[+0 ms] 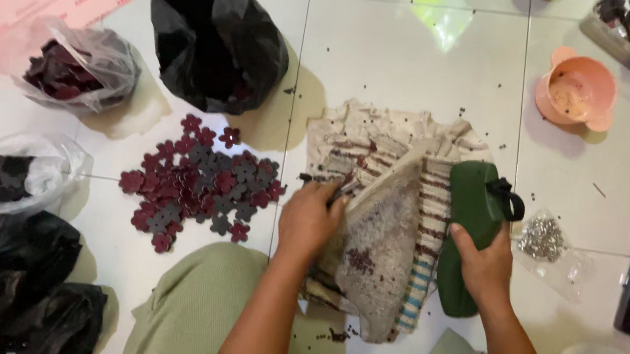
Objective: The person sits on the floor and attaches fabric flower cutouts onto a shoe upper, using a small metal pin tool to press and secure each flower in place. They pick flowers one at a time from a pile on the floor, position them on the upper, and hold a green shoe last in the other hand.
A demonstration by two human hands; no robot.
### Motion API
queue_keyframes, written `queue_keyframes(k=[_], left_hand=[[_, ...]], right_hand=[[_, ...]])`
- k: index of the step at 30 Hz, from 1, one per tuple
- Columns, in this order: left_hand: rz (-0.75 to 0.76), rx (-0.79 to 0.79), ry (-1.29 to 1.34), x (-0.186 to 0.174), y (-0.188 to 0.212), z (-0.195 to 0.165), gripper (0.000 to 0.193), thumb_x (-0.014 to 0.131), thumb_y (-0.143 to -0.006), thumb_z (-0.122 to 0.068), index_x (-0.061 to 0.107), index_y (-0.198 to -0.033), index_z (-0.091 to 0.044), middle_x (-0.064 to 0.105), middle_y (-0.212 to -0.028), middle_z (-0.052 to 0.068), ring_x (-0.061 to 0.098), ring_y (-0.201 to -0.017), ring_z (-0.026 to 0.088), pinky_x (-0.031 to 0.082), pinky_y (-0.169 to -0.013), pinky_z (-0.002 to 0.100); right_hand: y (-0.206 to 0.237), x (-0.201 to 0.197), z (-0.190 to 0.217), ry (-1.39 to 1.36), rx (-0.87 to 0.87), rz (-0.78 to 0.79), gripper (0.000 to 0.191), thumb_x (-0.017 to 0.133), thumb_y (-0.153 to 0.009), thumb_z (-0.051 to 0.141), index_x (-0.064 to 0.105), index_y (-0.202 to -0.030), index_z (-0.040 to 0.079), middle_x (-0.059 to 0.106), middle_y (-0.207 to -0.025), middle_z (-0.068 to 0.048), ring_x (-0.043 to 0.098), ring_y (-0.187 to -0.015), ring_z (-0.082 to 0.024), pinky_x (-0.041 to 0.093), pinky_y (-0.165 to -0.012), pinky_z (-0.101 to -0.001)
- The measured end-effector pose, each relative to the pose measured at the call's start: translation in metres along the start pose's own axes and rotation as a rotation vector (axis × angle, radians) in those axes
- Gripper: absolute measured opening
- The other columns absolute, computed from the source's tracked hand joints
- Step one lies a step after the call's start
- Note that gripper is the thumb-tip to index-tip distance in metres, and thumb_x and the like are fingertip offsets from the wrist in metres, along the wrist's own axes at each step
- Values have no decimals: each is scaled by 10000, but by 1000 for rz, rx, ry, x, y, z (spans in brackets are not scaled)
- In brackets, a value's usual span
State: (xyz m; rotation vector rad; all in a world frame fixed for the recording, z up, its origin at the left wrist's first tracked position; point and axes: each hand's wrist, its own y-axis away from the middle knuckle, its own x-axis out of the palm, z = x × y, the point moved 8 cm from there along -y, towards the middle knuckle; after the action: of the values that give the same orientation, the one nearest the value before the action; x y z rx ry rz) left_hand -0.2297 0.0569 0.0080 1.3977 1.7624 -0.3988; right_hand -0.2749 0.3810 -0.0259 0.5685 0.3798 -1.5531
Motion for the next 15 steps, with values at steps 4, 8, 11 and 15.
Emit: queue_keyframes(k=[4, 8, 11, 15], left_hand=[[-187, -18, 108, -50, -12, -1, 350, 691, -904, -266, 702, -1219, -115, 712, -1127, 163, 694, -1006, 355, 539, -882, 440], [-666, 229, 143, -156, -53, 19, 231, 600, -989, -99, 708, -1187, -49, 728, -1137, 205, 697, -1053, 378, 543, -908, 436], [-566, 100, -79, -185, -121, 46, 377, 547, -934, 13, 727, -1259, -51, 730, -1174, 236, 690, -1138, 397, 538, -1003, 438], [-277, -37, -133, -167, -180, 60, 652, 767, -758, -165, 561, -1354, -3, 597, -1300, 282, 567, -1252, 439, 461, -1016, 457]], right_hand=[[-3, 2, 3, 37, -86, -16, 603, 765, -866, 306, 566, -1361, 26, 686, -1229, -183, 671, -1104, -322, 507, -960, -414], [-3, 3, 2, 48, -73, -21, 634, 764, -842, 314, 560, -1366, 21, 673, -1237, -189, 658, -1114, -332, 496, -957, -424], [-2, 3, -1, 50, -15, -16, 644, 762, -826, 313, 560, -1369, 32, 682, -1227, -182, 665, -1102, -325, 502, -946, -423], [-3, 3, 1, 29, -2, 0, 610, 755, -835, 311, 577, -1353, 43, 701, -1213, -169, 687, -1091, -310, 519, -948, -411]])
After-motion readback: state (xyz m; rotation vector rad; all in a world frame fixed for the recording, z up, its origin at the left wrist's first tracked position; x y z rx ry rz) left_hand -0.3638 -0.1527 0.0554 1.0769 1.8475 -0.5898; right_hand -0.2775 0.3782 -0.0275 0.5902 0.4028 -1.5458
